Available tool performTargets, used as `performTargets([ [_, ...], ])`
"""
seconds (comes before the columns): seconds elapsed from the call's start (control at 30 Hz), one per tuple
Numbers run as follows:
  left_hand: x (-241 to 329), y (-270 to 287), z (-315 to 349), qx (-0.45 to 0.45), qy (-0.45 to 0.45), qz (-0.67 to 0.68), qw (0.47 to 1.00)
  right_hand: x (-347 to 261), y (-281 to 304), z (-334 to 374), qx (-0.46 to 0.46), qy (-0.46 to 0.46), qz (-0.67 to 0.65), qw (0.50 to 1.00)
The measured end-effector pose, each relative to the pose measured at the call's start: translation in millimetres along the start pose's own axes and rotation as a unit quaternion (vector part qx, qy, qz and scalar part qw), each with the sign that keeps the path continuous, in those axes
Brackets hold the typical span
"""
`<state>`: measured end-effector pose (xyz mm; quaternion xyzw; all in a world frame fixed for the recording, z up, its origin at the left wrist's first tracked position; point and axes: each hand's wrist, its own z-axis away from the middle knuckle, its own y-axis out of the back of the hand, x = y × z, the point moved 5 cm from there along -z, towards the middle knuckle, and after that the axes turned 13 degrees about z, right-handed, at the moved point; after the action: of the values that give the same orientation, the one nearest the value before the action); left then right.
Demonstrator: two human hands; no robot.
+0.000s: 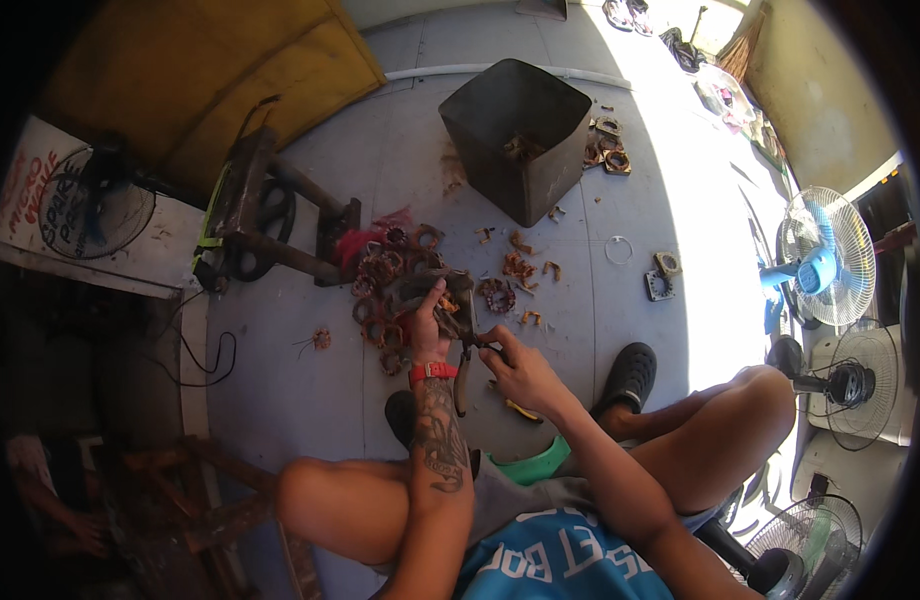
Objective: The person sits on the floor and uses pliers to strip copper wire from small electronic components, likely motors. They repeatedly pick up components, cut the wire, and place the separated parts into a nearby bin.
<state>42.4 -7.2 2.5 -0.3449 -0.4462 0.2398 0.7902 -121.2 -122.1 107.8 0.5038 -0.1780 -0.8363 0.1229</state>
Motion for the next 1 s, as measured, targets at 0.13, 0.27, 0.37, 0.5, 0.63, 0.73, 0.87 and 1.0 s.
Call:
performTargets([
  [0.13, -15, 5, 3, -0.092, -0.050, -0.143, 0.984, 30, -11, -16, -0.003, -0.053, -0.064, 0.997],
  [0.27, -63, 40, -1, 0.038, -0.008, -0.197, 0.980, 53, -39, -37, 0.113, -0.079, -0.092, 0.986],
  [0.37, -83, 57, 4, 0.089, -0.041, -0.207, 0.973, 63, -43, -37, 0.195, -0.041, -0.068, 0.978],
  [0.5, -65, 74, 10, 0.074, -0.011, 0.112, 0.991, 64, -25, -45, 0.196, 0.003, -0.036, 0.980],
  [0.63, -44, 108, 26, 0.232, -0.013, 0.140, 0.963, 63, -12, -70, 0.129, -0.019, 0.033, 0.991],
  [0.73, -55, 110, 28, 0.173, 0.015, 0.082, 0.981, 66, -17, -78, 0.102, -0.044, 0.046, 0.993],
  [0.87, -84, 99, 17, 0.086, 0.121, 0.030, 0.988, 64, -35, -70, 0.054, -0.034, 0.131, 0.989],
  [1.0, -67, 92, -1, 0.128, 0.101, 0.044, 0.986, 67, -37, -54, 0.049, -0.057, 0.094, 0.993],
])
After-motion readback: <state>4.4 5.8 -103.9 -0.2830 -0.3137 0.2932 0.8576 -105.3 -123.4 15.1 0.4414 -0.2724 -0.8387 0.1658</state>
